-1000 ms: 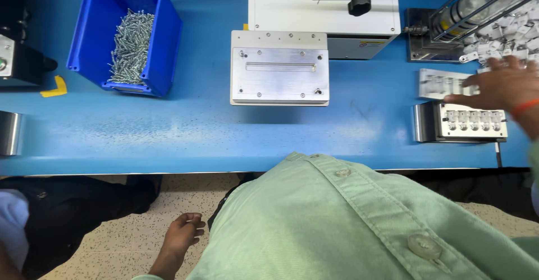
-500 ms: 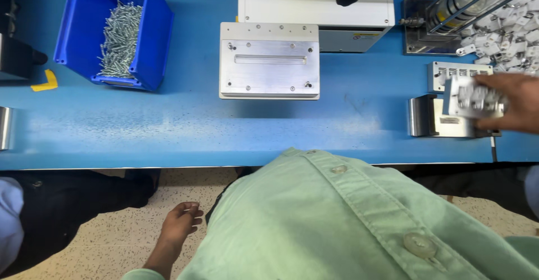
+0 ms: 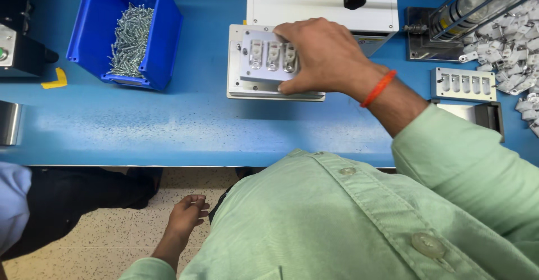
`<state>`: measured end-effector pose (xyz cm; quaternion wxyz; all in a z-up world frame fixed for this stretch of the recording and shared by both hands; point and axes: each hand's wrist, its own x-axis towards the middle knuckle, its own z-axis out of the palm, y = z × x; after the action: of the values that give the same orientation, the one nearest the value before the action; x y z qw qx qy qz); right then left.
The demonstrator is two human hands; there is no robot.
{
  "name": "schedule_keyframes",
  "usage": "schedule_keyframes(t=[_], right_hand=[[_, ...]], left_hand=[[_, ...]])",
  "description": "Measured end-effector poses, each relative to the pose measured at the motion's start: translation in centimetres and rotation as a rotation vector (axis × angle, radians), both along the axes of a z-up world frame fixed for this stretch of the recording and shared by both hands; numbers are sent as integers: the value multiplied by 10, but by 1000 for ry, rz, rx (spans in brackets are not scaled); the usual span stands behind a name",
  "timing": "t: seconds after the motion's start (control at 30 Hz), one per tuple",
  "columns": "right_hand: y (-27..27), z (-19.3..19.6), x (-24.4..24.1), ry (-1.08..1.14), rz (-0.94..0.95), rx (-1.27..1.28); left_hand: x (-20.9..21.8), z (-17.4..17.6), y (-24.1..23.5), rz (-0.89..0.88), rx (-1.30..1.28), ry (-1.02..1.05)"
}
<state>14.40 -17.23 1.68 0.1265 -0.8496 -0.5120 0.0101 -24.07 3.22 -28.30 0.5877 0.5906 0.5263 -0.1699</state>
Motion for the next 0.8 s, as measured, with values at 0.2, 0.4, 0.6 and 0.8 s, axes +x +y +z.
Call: schedule_keyframes(t=[0.2,0.4,0.6,0.8], right_hand=[[22,-12,-3,-7,-63,-165],[20,-17,0,-20,-38,-163],[16,-29,7,72,-48,-122],[-57,-68,37,-15,38,370]], left_hand=[[-5,-1,-6,-5,-9,70],[-20,-11,-5,-29,-32,95],[-5,-11,4,-32,-9,68],[19,-2,5,-2,43,-34]])
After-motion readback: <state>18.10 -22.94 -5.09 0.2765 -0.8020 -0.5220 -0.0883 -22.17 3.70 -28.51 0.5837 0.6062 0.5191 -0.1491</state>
